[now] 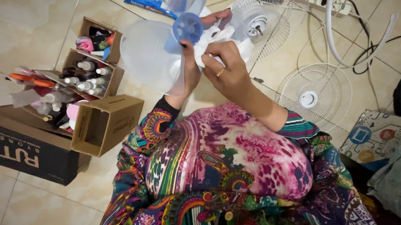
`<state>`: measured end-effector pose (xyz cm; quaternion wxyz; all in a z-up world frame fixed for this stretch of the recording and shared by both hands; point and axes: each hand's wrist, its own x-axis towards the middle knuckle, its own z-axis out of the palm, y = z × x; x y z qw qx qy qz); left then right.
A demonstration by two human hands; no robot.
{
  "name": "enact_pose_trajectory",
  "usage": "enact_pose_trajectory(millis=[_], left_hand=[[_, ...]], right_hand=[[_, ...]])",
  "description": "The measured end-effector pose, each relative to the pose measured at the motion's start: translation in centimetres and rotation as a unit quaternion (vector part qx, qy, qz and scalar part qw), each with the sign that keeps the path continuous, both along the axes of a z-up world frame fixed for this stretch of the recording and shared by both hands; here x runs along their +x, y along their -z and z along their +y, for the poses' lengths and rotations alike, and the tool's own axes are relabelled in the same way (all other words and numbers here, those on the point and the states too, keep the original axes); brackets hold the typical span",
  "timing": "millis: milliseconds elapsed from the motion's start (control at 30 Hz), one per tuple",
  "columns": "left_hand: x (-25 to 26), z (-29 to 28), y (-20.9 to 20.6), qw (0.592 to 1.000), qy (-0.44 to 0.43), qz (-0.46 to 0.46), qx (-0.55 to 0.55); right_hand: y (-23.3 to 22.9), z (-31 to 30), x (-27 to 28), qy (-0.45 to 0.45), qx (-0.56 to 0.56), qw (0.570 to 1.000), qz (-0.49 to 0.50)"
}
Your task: The person disassembles a small white electric fan using a screwdriver, removes the front grille and fan blades, and wipes the fan blades and grille with a white cloth. The person then reassembles the fan.
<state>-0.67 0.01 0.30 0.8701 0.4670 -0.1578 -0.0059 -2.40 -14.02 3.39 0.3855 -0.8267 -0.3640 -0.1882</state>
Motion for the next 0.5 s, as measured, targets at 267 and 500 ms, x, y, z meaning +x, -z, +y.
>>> enact_pose_trajectory(millis=[267,500], left_hand=[[0.5,-0.1,0.7,0.999,0.016,-0.016,0.039],[0.1,-0.4,4.9,0.998,-0.04,0.031,0.043]], right_hand=[[0.2,-1.6,0.7,0.045,-0.001,0.996,-0.073],[-2.3,-2.0,1.5,0.136,0.074,0.987,0.051]])
